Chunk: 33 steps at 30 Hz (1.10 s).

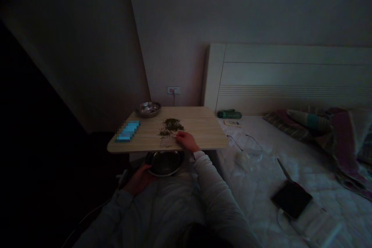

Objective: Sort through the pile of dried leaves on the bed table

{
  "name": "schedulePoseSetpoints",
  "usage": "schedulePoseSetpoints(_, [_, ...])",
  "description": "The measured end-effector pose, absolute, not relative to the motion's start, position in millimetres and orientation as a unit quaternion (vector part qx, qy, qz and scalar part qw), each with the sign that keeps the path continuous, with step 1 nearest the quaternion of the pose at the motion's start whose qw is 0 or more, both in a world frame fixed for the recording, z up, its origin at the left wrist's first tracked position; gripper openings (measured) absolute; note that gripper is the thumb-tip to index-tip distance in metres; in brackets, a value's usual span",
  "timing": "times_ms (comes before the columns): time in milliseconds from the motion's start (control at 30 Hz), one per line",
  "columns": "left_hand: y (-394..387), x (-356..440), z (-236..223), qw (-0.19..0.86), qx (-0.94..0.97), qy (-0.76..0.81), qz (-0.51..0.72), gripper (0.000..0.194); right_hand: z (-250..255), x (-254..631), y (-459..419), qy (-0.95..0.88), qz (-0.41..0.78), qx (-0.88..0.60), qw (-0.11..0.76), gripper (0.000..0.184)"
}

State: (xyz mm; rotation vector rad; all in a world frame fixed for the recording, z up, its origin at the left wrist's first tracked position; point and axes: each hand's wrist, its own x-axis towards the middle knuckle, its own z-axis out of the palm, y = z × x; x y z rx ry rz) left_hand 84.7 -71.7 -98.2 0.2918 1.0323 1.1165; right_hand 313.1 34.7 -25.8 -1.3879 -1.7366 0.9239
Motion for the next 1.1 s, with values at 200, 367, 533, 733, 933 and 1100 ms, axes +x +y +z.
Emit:
schedulePoseSetpoints(200, [-72.5, 86.8, -92.7, 0.714, 0.137, 0.461, 0.508, 0.017, -24.4, 313.4, 34.6, -0.680, 0.364, -0.535, 0.346, 0.011])
schedulePoseSetpoints(367, [-71.3, 84.7, -98.5, 0.719, 0.137, 0.456, 0.505, 0.013, -25.6, 313.3, 34.9, -0.675, 0.379, -0.525, 0.353, 0.011])
schedulePoseSetpoints(533, [-70.6, 82.1, -103.1, 0.728, 0.137, 0.452, 0.497, 0.009, -28.0, 313.1, 35.3, -0.671, 0.381, -0.526, 0.359, 0.011])
schedulePoseSetpoints(733, [-72.8, 84.0, -96.7, 0.725, 0.142, 0.457, 0.496, 0.013, -30.0, 313.5, 37.6, -0.668, 0.379, -0.521, 0.372, 0.011])
schedulePoseSetpoints(933, [-74.4, 84.9, -92.4, 0.715, 0.138, 0.471, 0.498, 0.013, -30.0, 314.0, 37.6, -0.650, 0.379, -0.531, 0.390, 0.013])
schedulePoseSetpoints(1100, [-73.6, 83.8, -94.3, 0.721, 0.142, 0.457, 0.501, 0.011, -29.1, 312.8, 35.6, -0.656, 0.378, -0.533, 0.377, 0.012])
